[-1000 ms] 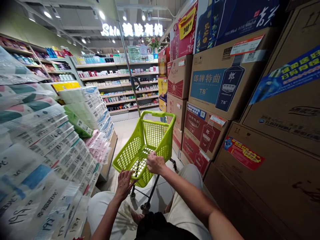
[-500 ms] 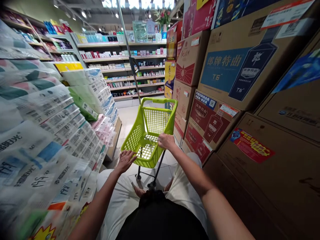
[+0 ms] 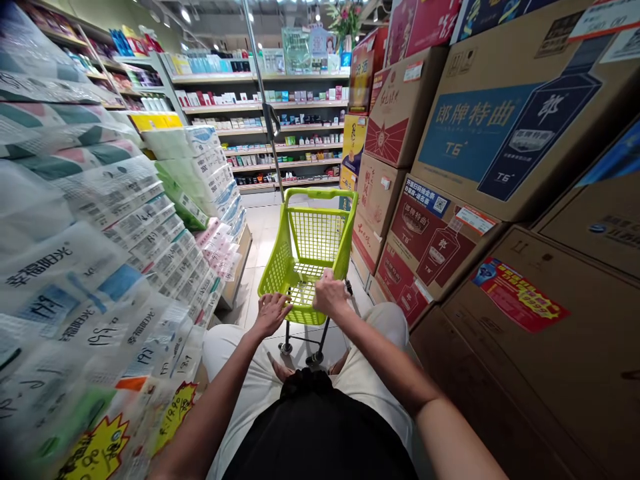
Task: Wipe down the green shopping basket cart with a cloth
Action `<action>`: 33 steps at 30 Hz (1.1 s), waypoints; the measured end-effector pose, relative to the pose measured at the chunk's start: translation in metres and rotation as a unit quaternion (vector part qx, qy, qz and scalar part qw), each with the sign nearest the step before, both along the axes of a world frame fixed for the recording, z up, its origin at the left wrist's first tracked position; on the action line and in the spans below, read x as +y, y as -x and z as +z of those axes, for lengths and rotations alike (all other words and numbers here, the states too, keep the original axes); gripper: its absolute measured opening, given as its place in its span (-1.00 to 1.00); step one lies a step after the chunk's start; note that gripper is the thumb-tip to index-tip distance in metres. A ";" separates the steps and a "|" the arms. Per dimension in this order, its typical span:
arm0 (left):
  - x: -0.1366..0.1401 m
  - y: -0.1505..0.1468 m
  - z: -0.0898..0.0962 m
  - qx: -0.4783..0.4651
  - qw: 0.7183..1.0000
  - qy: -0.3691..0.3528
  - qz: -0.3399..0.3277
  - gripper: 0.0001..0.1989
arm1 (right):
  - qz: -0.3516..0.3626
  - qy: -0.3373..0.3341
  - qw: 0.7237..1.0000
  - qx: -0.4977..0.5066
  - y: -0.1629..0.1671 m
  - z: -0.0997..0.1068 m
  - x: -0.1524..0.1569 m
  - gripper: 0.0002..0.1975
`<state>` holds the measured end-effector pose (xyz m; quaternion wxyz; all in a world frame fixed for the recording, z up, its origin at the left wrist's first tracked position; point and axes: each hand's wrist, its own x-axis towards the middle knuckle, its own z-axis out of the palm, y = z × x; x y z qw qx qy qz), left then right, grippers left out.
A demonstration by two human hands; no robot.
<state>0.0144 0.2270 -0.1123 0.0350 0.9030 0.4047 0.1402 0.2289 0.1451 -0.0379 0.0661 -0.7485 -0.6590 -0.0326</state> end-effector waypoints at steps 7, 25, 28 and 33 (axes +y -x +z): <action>-0.014 -0.010 0.004 0.011 0.999 -0.028 -0.029 -0.65 | -0.076 0.004 0.996 0.038 -0.014 0.002 -0.009 -0.71; -0.003 -0.004 0.010 0.021 0.998 -0.057 -0.015 -0.65 | -0.111 -0.022 0.984 0.134 -0.058 -0.031 -0.018 -0.67; -0.004 -0.008 0.010 0.017 0.999 -0.047 -0.016 -0.65 | -0.094 -0.042 0.977 0.187 -0.065 -0.028 -0.013 -0.61; -0.008 -0.017 0.011 0.004 0.999 -0.046 -0.010 -0.66 | -0.046 -0.123 0.953 0.274 -0.086 -0.026 0.022 -0.57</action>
